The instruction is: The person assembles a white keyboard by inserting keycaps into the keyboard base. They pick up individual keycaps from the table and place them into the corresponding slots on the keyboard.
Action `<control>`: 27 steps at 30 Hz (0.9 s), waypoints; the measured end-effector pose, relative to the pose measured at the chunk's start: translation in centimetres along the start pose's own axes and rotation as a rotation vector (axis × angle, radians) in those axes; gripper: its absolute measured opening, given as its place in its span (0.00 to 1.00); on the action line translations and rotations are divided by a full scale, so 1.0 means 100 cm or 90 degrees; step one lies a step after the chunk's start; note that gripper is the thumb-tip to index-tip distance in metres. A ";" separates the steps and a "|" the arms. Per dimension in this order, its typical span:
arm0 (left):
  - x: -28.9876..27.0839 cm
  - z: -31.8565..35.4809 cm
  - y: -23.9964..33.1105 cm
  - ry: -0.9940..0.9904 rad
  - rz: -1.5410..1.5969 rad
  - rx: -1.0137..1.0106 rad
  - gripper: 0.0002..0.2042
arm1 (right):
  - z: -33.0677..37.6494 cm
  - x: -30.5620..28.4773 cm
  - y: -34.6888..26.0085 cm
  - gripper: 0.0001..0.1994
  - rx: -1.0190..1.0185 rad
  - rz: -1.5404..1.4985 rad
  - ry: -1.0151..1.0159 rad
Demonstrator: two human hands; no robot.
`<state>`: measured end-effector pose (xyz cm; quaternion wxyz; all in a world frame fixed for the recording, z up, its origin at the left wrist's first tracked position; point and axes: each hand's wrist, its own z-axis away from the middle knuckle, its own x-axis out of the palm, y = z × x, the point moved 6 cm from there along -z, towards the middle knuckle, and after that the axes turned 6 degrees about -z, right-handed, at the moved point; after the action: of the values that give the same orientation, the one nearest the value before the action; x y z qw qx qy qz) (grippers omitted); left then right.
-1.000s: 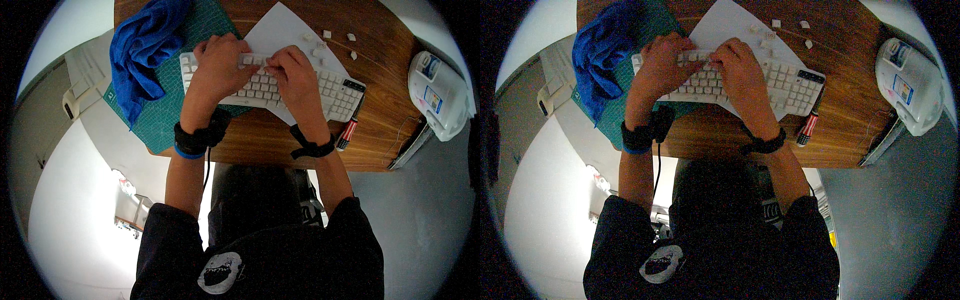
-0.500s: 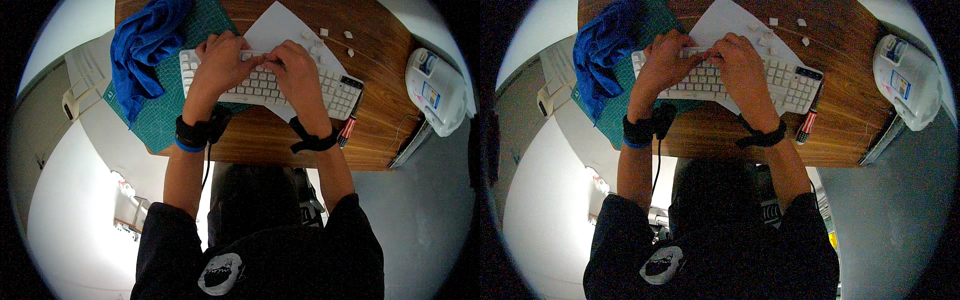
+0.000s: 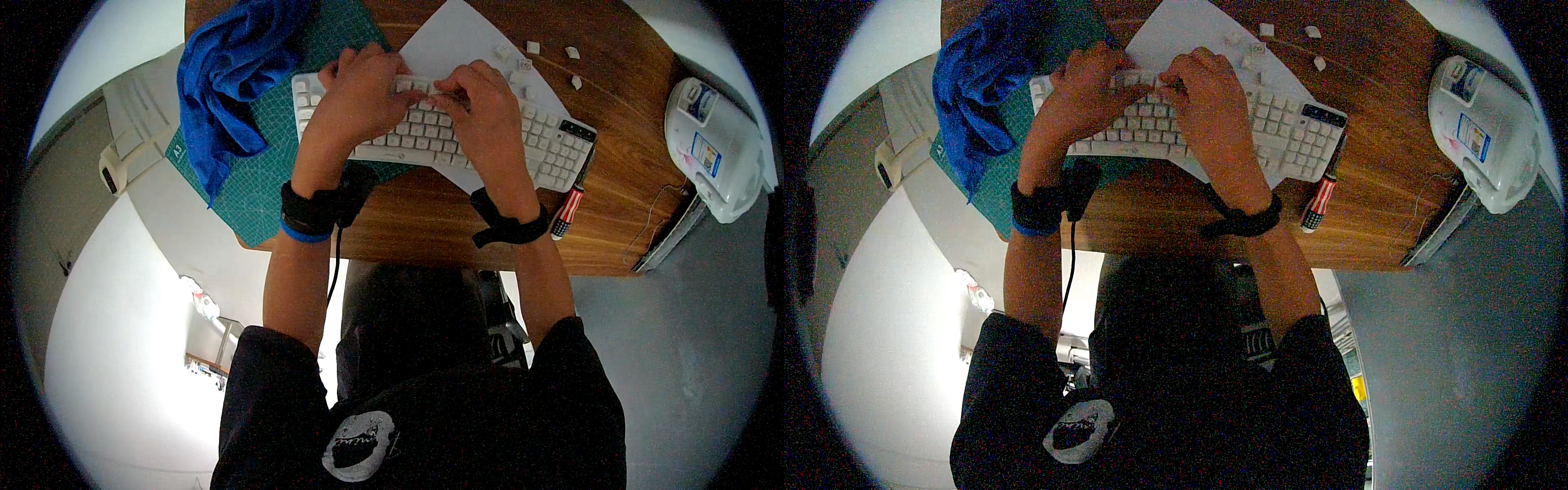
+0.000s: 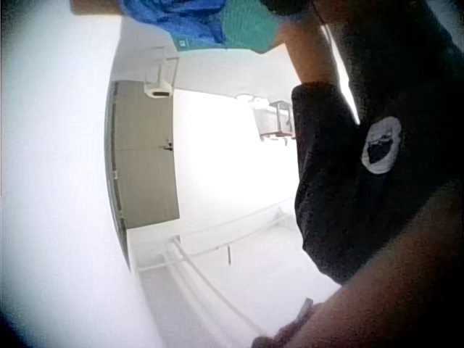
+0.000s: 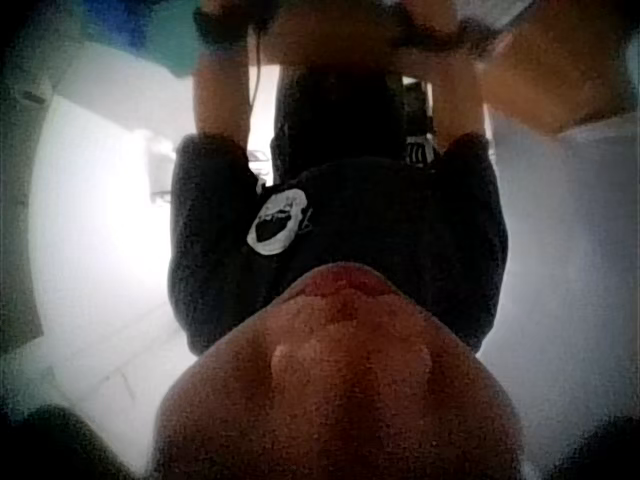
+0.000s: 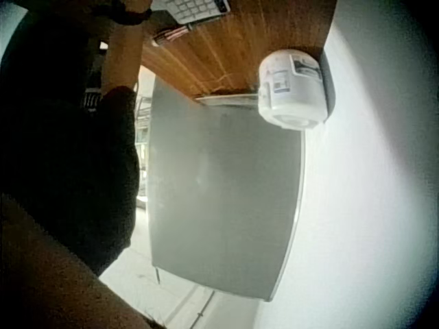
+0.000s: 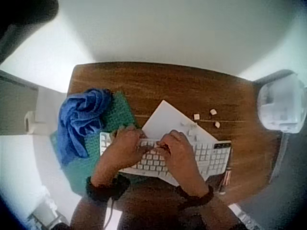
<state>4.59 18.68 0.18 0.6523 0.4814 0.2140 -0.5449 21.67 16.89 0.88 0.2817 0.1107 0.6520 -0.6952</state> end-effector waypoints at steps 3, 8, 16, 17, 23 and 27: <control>0.002 0.001 -0.003 0.002 0.002 0.001 0.18 | 0.002 0.001 -0.004 0.08 -0.024 0.009 0.025; 0.001 0.000 -0.005 -0.001 0.028 -0.004 0.18 | 0.005 0.000 0.001 0.10 -0.038 0.010 0.014; 0.000 -0.005 -0.001 -0.034 -0.012 -0.021 0.18 | 0.004 -0.001 0.002 0.07 -0.027 -0.026 0.023; -0.001 -0.005 0.000 -0.037 -0.010 -0.024 0.19 | 0.003 -0.001 0.001 0.07 -0.025 -0.029 0.019; 0.001 -0.006 -0.001 -0.017 -0.049 -0.002 0.26 | -0.004 -0.003 -0.002 0.08 -0.013 0.009 -0.016; 0.006 -0.005 0.000 0.044 0.009 -0.016 0.23 | -0.008 0.000 -0.007 0.06 -0.030 0.055 -0.021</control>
<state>4.86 18.79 -0.54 0.6546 0.4932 0.2397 -0.5204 21.11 17.65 1.39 0.3251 0.1207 0.6577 -0.6687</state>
